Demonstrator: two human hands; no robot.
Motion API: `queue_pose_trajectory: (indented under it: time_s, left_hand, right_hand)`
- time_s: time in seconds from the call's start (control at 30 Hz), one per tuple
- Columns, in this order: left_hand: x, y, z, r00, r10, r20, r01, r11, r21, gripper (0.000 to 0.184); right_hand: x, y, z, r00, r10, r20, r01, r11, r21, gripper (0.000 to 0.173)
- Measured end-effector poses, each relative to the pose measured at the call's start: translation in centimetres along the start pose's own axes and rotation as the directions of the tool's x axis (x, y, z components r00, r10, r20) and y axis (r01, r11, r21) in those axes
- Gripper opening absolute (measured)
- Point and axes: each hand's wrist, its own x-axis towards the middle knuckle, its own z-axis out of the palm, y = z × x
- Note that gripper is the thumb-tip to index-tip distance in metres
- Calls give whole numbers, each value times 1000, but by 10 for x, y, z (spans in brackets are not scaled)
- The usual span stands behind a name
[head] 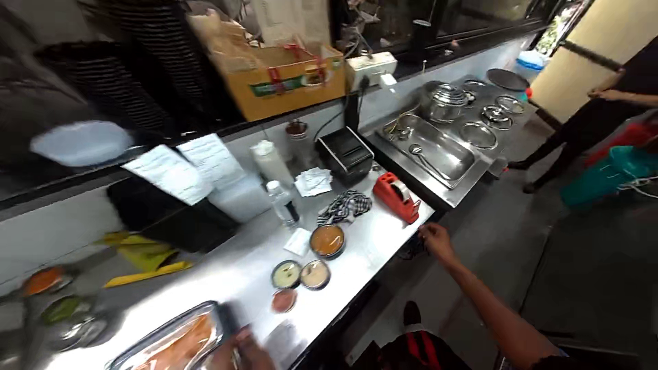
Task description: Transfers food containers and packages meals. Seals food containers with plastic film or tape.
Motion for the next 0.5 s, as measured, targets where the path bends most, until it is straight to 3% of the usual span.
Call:
queue_pose_trajectory:
  time_s: [0.03, 0.07, 0.1, 0.17, 0.2, 0.23, 0.3, 0.37, 0.5]
  left_hand:
    - [-5, 41, 43, 985, 10, 173, 30, 974, -226, 25]
    - [-13, 79, 93, 929, 9, 370, 159, 893, -420, 30]
    - [-22, 113, 144, 805, 0, 593, 363, 791, -493, 43]
    - [-40, 172, 244, 463, 42, 885, 704, 590, -397, 77]
    - [-49, 196, 286, 338, 65, 939, 803, 501, -323, 87]
    - [-55, 220, 319, 272, 63, 960, 867, 416, -273, 92]
    - [-57, 264, 356, 281, -46, 959, 926, 274, -258, 93]
    - [-52, 292, 365, 309, -168, 936, 943, 179, -280, 95]
    - [-41, 300, 370, 263, -248, 932, 964, 48, -260, 104]
  right_hand:
    - [31, 3, -26, 997, -1, -72, 0, 1000, -8, 32]
    - [66, 9, -43, 995, -8, -99, 7, 1000, -9, 33]
    - [97, 10, -55, 998, -14, -66, 12, 1000, -21, 35]
    - [137, 1, -61, 994, 1, 110, 4, 999, -45, 39]
    - [150, -6, -60, 976, 22, 216, -10, 998, -55, 41]
    - [160, -12, -59, 950, 47, 309, -24, 997, -77, 42]
    - [175, -21, -53, 909, 74, 411, -15, 989, -144, 41]
    - [184, -19, -44, 896, 78, 437, -1, 985, -174, 36]
    - [183, -16, -37, 904, 91, 417, -28, 987, -156, 29]
